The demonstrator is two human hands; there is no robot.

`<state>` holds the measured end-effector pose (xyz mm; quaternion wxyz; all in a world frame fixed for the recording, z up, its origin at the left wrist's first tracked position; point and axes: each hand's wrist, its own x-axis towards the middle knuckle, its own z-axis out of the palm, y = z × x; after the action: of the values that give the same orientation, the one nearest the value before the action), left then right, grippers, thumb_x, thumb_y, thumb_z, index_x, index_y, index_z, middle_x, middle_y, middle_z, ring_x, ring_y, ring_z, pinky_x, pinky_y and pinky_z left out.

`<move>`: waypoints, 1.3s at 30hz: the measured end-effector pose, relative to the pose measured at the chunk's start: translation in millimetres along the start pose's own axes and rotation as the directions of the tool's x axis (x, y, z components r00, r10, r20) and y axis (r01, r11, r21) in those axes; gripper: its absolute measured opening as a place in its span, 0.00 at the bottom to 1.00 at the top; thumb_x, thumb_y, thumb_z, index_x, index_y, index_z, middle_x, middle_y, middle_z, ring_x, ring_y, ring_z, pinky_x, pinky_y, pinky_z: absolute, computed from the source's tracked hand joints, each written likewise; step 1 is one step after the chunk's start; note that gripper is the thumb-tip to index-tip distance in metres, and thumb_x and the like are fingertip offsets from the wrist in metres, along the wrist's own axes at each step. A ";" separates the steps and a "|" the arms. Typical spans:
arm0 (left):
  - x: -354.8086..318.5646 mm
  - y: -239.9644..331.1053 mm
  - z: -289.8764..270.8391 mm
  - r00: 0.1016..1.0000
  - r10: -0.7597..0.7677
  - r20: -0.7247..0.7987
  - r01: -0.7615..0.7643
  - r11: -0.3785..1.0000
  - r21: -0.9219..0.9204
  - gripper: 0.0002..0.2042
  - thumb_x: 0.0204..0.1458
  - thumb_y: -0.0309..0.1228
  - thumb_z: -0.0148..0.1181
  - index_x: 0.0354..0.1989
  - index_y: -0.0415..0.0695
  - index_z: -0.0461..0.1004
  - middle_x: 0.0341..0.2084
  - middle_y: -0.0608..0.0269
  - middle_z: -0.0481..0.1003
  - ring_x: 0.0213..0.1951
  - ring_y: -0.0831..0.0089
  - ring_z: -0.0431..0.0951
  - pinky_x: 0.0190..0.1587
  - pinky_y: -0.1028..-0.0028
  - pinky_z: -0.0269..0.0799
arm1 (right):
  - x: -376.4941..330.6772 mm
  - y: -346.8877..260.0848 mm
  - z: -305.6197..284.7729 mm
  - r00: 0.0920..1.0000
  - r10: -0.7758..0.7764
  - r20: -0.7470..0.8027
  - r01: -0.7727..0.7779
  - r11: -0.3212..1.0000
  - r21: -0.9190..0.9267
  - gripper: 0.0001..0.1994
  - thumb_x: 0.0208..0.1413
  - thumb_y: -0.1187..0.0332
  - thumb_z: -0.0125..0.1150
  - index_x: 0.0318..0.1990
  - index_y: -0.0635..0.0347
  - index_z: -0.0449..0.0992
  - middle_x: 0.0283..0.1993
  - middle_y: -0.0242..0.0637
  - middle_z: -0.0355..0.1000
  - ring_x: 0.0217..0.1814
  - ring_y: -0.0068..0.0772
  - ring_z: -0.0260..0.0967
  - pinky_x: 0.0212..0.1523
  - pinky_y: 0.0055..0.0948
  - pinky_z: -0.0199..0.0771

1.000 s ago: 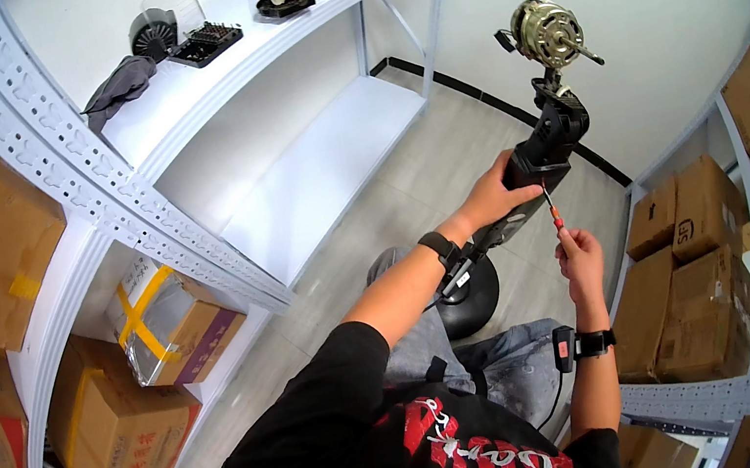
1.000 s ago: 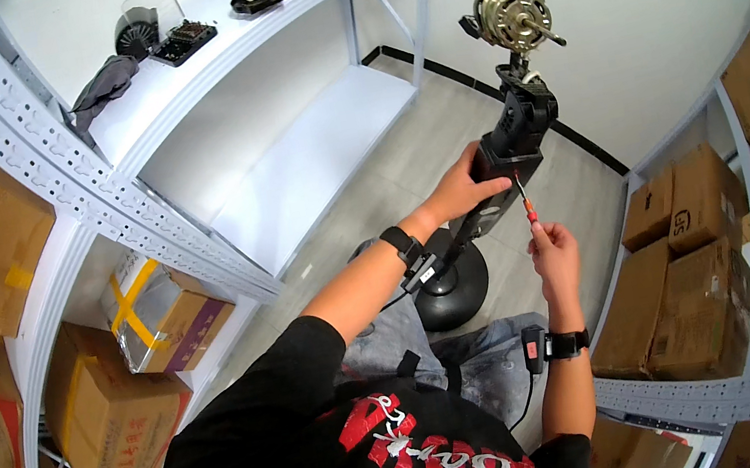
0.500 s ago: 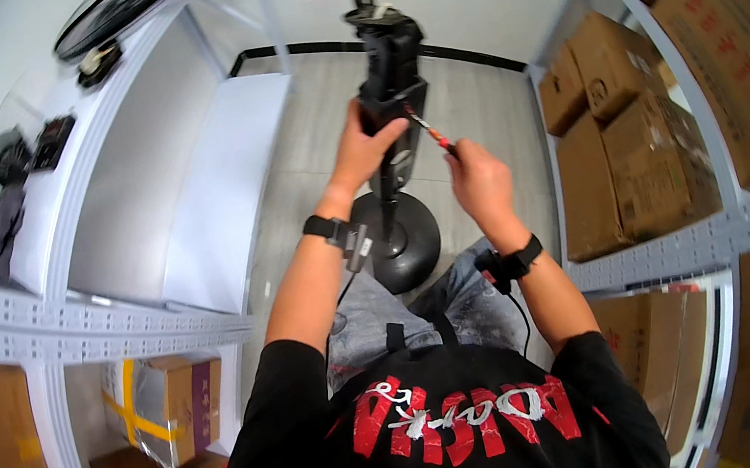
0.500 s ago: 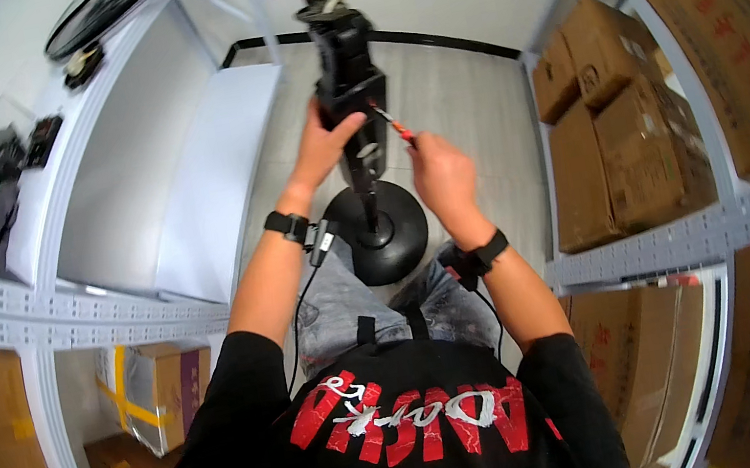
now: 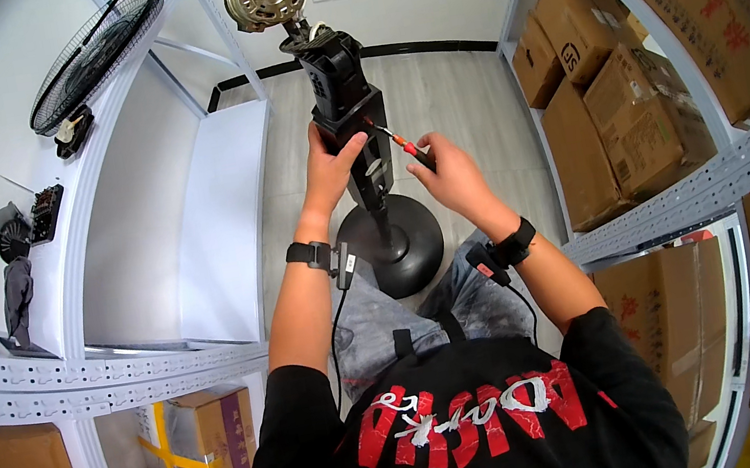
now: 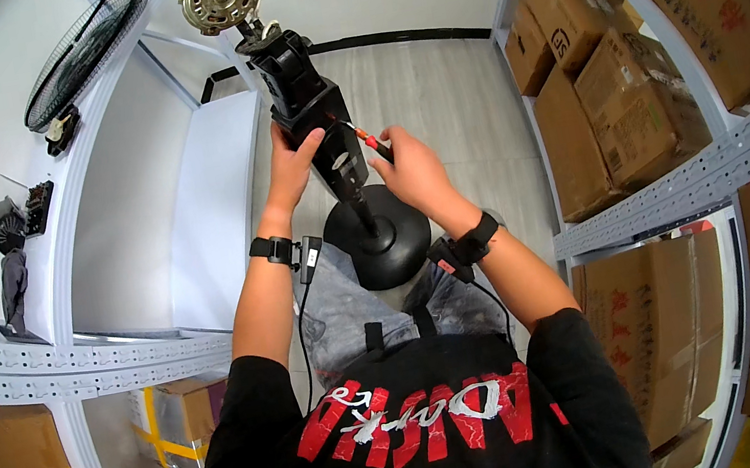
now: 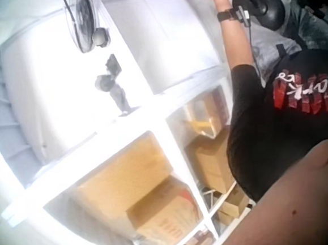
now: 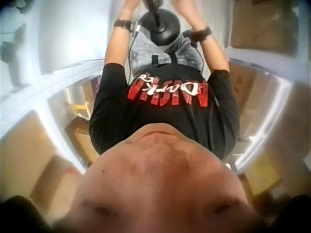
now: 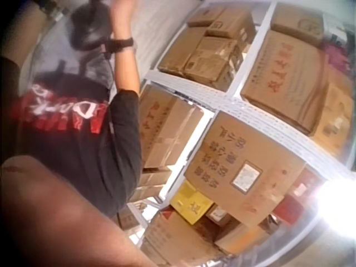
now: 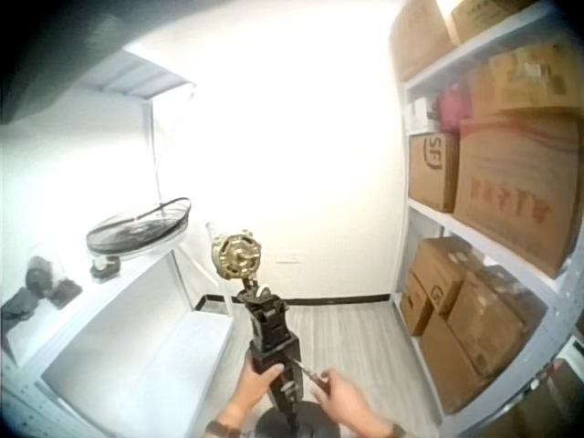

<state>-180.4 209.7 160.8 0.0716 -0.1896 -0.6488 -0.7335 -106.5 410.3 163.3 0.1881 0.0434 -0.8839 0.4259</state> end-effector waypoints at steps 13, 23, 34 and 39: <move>0.0 -8.3 -2.5 1.000 -0.028 -0.014 0.028 1.000 0.015 0.28 0.54 0.32 0.67 0.58 0.39 0.59 0.50 0.60 0.71 0.51 0.73 0.71 0.57 0.72 0.66 | -4.0 -7.8 -0.6 0.956 -0.253 -0.149 0.206 0.939 -0.274 0.07 0.54 0.66 0.64 0.30 0.58 0.72 0.23 0.39 0.70 0.21 0.44 0.67 0.22 0.41 0.66; 0.6 -2.5 -0.2 0.999 -0.041 -0.015 0.041 0.999 0.016 0.29 0.54 0.32 0.67 0.59 0.39 0.58 0.51 0.60 0.70 0.52 0.72 0.70 0.57 0.72 0.66 | 16.3 7.3 -8.7 0.772 0.425 0.472 -0.624 0.649 0.436 0.15 0.56 0.61 0.64 0.37 0.67 0.74 0.24 0.44 0.72 0.22 0.39 0.68 0.25 0.36 0.68; -2.2 -2.2 -1.5 0.999 -0.044 -0.006 0.045 0.999 0.023 0.28 0.54 0.33 0.67 0.58 0.39 0.59 0.51 0.59 0.70 0.52 0.72 0.70 0.58 0.71 0.65 | -5.1 -8.0 -6.8 0.938 -0.334 -0.095 0.268 0.871 -0.412 0.08 0.51 0.69 0.64 0.30 0.58 0.70 0.25 0.39 0.67 0.28 0.47 0.69 0.27 0.43 0.68; -1.7 -4.0 -0.7 0.999 -0.043 -0.015 0.043 0.999 0.004 0.27 0.54 0.32 0.67 0.58 0.39 0.59 0.50 0.59 0.71 0.52 0.72 0.70 0.57 0.72 0.65 | -8.0 -14.2 -1.7 0.944 -0.307 -0.122 0.236 0.885 -0.400 0.07 0.52 0.69 0.63 0.28 0.57 0.71 0.24 0.38 0.69 0.25 0.46 0.70 0.25 0.43 0.69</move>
<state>-180.4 209.4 156.5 0.0613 -0.1699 -0.6537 -0.7349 -95.2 401.9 171.7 0.3309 0.0906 -0.9137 0.2179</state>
